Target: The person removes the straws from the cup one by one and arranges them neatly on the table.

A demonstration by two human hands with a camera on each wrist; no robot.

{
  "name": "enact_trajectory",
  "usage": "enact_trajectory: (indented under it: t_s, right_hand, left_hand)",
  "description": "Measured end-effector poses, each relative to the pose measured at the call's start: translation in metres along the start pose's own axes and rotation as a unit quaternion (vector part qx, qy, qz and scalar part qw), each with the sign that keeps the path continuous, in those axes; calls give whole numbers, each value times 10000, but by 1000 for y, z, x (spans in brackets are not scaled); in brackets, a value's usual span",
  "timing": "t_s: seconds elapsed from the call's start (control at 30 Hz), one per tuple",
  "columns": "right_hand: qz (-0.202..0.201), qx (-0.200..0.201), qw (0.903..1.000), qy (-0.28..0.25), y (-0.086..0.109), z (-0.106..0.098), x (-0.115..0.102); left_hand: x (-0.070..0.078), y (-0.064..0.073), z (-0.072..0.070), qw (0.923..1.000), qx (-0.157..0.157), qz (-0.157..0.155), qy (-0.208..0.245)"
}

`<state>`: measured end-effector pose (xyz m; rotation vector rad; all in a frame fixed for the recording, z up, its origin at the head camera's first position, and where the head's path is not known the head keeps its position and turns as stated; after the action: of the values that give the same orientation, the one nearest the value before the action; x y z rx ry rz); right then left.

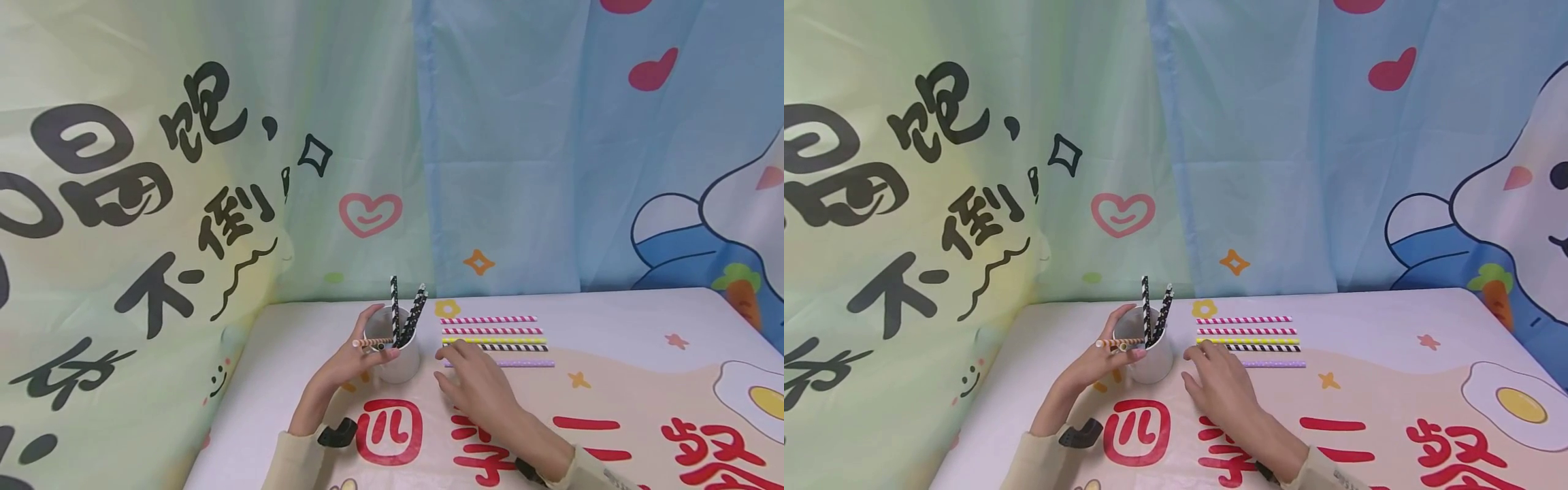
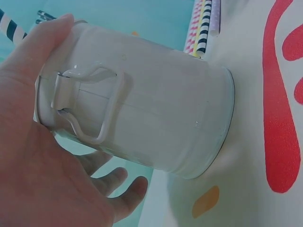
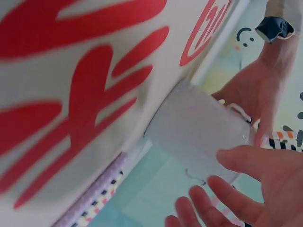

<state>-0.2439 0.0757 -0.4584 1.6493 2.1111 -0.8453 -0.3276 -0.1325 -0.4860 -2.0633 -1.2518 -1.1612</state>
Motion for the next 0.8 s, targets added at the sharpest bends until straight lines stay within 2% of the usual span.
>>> enact_trajectory:
  t_s: [0.17,0.37,0.47,0.63,0.8]
  right_hand:
    - [-170,274,9982,-507,3,4,-6]
    - [-856,747,9885,-1002,4,4,-21]
    - [-1180,871,9829,-1116,0,4,-30]
    - [-1475,906,9762,-1308,-9,7,-45]
    - [-1743,1079,9713,-1206,-15,13,-52]
  left_hand:
    - [0,-1,1,10000,-9,12,-21]
    - [1,-1,1,9999,6,59,-85]
    - [2,-1,0,9999,35,86,-89]
    - [4,0,-1,9997,60,219,-57]
    - [4,-3,0,9994,1,330,-66]
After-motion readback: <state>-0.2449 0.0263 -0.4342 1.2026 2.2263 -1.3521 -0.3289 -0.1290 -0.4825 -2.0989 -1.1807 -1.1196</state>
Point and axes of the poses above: each hand's wrist, its own y-axis away from the middle knuckle, its own z-axis out of the palm, x = y × z, the point moved 6 cm from there along -y, towards the middle knuckle, and after that the axes turned 10 degrees about -y, right-handed, at the moved point
